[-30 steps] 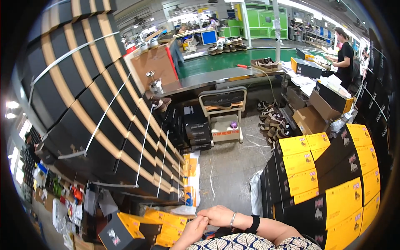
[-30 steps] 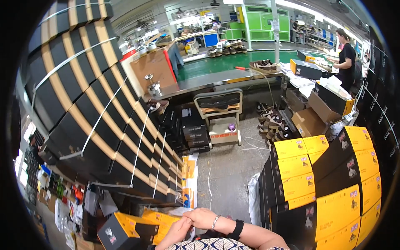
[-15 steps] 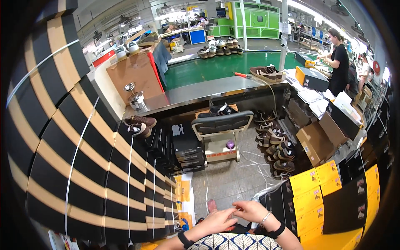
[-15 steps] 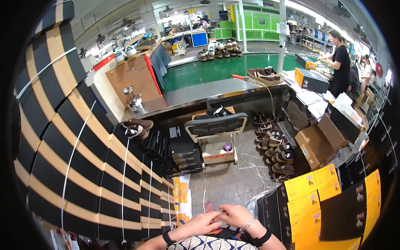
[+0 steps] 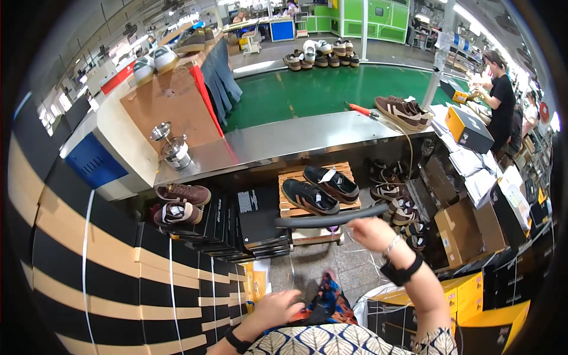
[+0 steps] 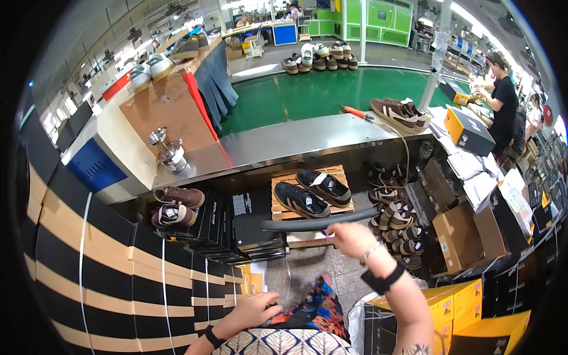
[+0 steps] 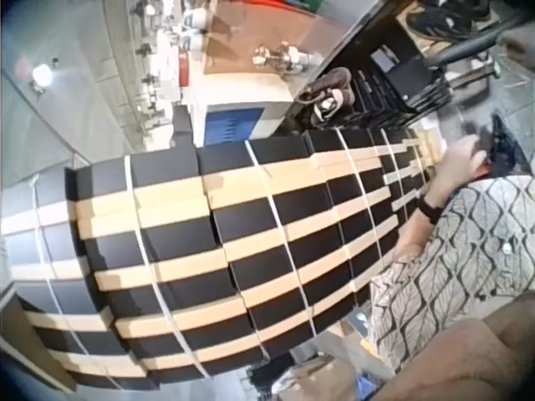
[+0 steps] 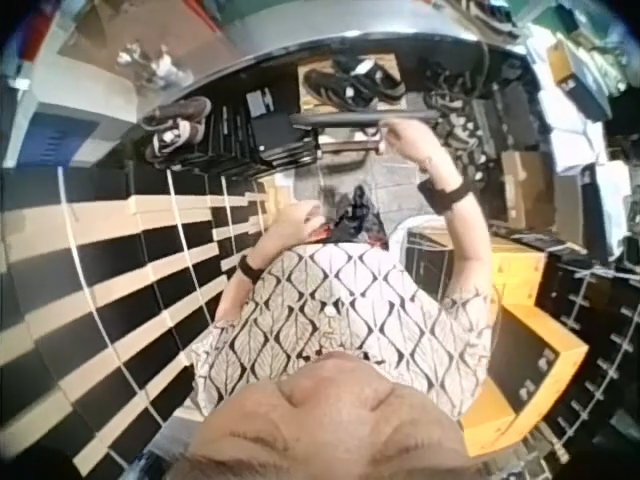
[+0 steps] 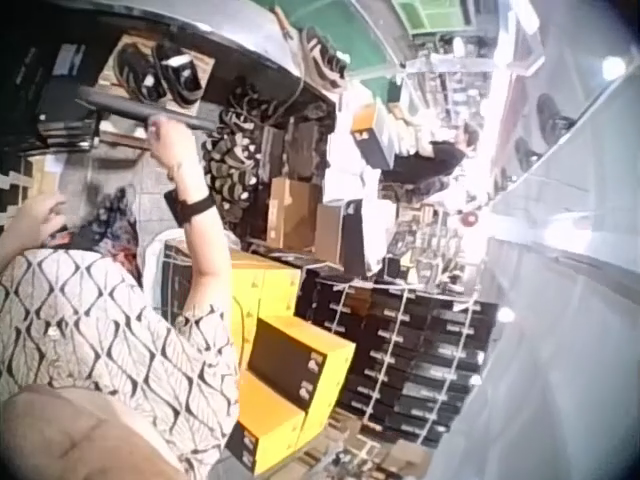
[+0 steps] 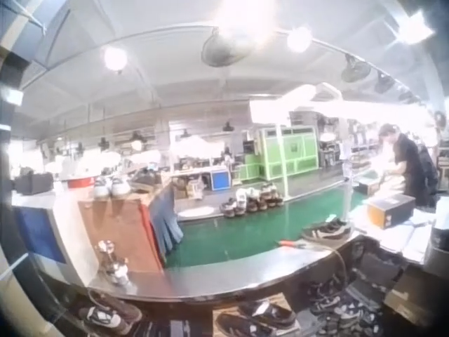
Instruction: Move various shoes from a production counter to a multi-tiered drying or storage rack.
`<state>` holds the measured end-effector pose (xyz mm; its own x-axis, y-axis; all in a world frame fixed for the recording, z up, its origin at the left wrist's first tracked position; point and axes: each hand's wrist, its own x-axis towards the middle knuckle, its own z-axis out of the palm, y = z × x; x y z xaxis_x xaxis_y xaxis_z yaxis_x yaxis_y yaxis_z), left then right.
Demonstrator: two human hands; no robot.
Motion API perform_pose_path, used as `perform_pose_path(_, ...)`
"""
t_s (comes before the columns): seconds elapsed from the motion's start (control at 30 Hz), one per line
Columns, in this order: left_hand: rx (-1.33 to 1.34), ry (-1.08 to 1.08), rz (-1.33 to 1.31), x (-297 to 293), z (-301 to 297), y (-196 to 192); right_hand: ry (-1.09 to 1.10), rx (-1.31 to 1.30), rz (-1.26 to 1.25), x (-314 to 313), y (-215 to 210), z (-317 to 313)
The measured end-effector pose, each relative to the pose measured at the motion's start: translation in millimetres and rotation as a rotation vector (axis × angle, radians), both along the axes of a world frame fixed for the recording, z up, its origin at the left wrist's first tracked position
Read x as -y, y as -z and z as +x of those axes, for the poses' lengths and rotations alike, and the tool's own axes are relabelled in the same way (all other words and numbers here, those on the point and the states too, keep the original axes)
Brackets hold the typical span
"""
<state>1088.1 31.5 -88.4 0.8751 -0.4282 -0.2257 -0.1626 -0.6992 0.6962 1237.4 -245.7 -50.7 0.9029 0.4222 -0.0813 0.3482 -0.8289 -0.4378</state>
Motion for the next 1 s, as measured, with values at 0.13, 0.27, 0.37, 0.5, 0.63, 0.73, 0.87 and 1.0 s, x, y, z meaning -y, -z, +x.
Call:
perform_pose_path(0.13,-0.185,-0.314,0.084,-9,34,8,-0.043,-0.089,-0.16,6,45,130)
perform_pose_path(0.27,-0.265,-0.553,0.092,-2,69,9,-0.184,-0.277,-0.443,8,105,216)
perform_pose_path(0.37,-0.266,-0.696,0.066,11,97,9,-0.345,-0.38,-0.735,8,149,256)
perform_pose_path(0.5,-0.291,-0.748,0.085,26,126,5,-0.541,-0.368,-0.712,14,207,278)
perform_pose_path(0.63,-0.257,-0.863,0.134,21,143,-1,-0.375,-0.282,-0.252,29,245,277)
perform_pose_path(0.73,-0.221,-1.019,0.159,6,153,-2,-0.37,-0.224,-0.291,33,255,275)
perform_pose_path(0.87,-0.234,-1.259,0.053,-23,166,6,-0.531,-0.199,-0.256,28,250,270)
perform_pose_path(1.0,-0.068,-1.417,-0.216,-63,190,23,-0.518,-0.384,-0.486,12,246,264)
